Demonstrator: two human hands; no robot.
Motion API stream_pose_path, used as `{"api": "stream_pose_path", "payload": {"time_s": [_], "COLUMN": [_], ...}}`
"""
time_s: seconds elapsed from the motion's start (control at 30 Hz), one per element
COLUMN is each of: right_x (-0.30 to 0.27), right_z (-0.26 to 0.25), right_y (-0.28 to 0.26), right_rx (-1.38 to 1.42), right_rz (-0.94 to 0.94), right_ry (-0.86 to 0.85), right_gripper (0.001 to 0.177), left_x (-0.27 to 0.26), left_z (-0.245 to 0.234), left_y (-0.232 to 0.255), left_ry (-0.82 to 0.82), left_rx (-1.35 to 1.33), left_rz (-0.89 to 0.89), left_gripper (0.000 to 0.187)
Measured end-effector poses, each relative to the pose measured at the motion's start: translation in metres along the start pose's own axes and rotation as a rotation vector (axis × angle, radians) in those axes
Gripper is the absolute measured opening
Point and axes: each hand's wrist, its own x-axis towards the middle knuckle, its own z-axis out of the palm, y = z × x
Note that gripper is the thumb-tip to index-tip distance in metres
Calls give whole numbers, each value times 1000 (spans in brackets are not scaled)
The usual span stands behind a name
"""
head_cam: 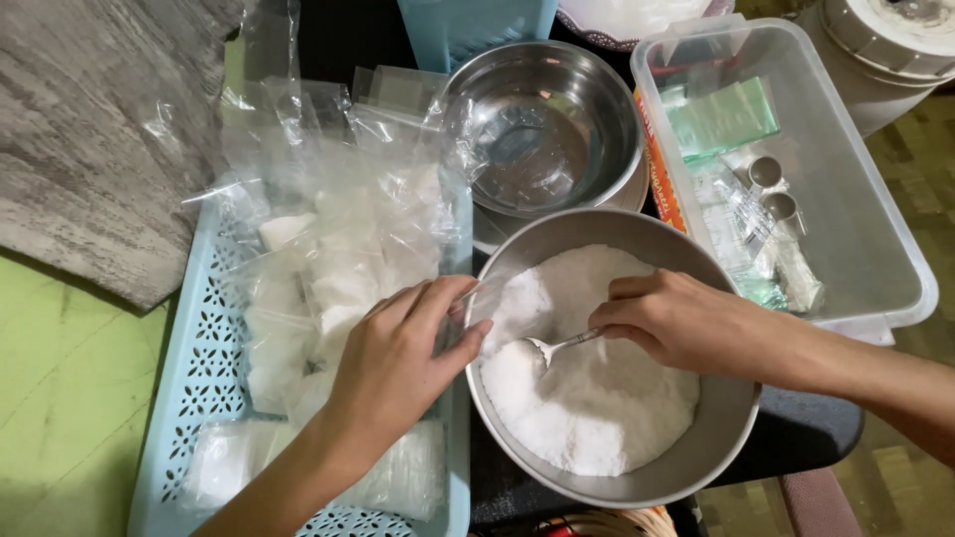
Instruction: Scooping white powder from a bowl into small plastic bags using a spoon.
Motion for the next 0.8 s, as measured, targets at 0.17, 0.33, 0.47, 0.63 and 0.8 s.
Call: {"api": "stream_pose_path", "payload": {"time_s": [0.17,0.33,0.47,0.63,0.8], "right_x": [-10,-20,-28,-35,-40], "right_z": [-18,-30,-46,-60,-82], "right_y": [-4,-8,-14,-11,-4], "right_rx": [52,126,73,-1,-76], "right_rz": [-24,-91,-83,-36,-21], "right_ry": [11,75,80,24,179], "right_gripper": [19,20,21,26,26], "left_x": [3,6,7,7,7], "left_z": [-6,-13,-14,-13,-13], "left_y": [2,4,3,3,3], "left_ry": [-54,-141,-156,-156,-152], "left_rx": [3,-82,-132,-137,-111], "left_rz": [-10,-67,-101,-93,-78], "left_gripper": [34,37,36,38,39]}}
